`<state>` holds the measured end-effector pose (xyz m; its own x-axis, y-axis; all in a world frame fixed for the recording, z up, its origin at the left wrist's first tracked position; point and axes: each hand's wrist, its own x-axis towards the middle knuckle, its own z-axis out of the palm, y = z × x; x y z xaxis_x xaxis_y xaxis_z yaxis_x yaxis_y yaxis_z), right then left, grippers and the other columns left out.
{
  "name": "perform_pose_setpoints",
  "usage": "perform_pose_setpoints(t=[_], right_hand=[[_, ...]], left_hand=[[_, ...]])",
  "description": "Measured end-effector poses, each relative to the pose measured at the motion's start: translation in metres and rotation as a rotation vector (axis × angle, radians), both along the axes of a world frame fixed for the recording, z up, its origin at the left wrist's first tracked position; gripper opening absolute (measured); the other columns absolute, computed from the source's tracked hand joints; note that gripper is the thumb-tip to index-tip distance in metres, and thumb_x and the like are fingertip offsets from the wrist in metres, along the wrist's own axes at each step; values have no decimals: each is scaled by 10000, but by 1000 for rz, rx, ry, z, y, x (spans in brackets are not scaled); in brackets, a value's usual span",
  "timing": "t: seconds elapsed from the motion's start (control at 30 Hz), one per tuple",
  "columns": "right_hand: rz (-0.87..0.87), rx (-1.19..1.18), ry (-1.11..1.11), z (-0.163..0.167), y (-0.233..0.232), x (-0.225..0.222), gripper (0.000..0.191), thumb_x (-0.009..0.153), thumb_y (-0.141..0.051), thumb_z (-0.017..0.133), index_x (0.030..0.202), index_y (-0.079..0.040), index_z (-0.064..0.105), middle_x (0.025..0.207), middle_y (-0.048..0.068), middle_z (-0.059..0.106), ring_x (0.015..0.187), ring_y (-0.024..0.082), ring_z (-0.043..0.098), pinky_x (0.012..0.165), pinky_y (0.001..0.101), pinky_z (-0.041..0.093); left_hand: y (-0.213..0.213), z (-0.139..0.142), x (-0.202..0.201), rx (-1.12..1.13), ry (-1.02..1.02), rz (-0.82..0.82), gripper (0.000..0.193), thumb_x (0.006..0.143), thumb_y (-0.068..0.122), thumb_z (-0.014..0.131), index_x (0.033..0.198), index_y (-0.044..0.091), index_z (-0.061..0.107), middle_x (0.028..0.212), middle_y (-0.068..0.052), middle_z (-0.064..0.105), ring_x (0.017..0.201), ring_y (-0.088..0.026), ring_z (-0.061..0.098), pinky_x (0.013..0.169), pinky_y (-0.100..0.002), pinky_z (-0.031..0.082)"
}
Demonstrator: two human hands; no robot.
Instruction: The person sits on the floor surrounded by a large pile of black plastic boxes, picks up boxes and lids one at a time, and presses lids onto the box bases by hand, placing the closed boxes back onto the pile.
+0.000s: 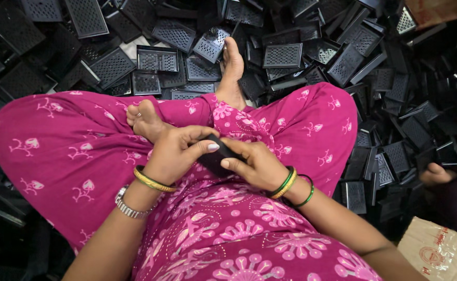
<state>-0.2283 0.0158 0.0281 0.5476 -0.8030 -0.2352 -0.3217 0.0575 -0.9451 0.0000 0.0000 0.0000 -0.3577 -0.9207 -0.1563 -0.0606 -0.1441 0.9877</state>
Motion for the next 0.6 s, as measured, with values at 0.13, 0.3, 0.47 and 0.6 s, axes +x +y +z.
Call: perform_pose_setpoints(t=[0.13,0.3,0.47,0.6], right_hand=[[26,112,15,-15,-17,-21,390,954,-173,717,1308,-16,668,1053,33,778,944,82,687,846,277,581],[-278,-781,449,-62,-118,-32,342,834,-179,829,1097,17,732,1036,204,752,915,359,732,807,416,577],[-320,-644,870,-83,-149,-21,180,753,-100,798,874,-34,684,906,210,719,845,416,692,763,506,547],[-513,-829,489,-53,-118,-12,132,826,3,734,945,-17,680,916,170,727,863,390,707,764,472,561]], left_hand=[[3,21,-4,-82,-207,23,273,910,154,736,1120,-20,756,940,-85,819,798,-111,745,732,-258,600],[16,28,-38,-266,-577,-156,419,837,286,757,1191,63,758,994,-181,763,880,-371,725,767,-468,551],[1,7,-29,-537,-584,93,434,929,341,700,1175,-16,686,1100,-217,732,1004,-391,712,838,-480,573],[-40,-20,-5,323,-115,277,498,1013,410,581,1333,46,693,922,-222,725,833,-438,722,709,-480,556]])
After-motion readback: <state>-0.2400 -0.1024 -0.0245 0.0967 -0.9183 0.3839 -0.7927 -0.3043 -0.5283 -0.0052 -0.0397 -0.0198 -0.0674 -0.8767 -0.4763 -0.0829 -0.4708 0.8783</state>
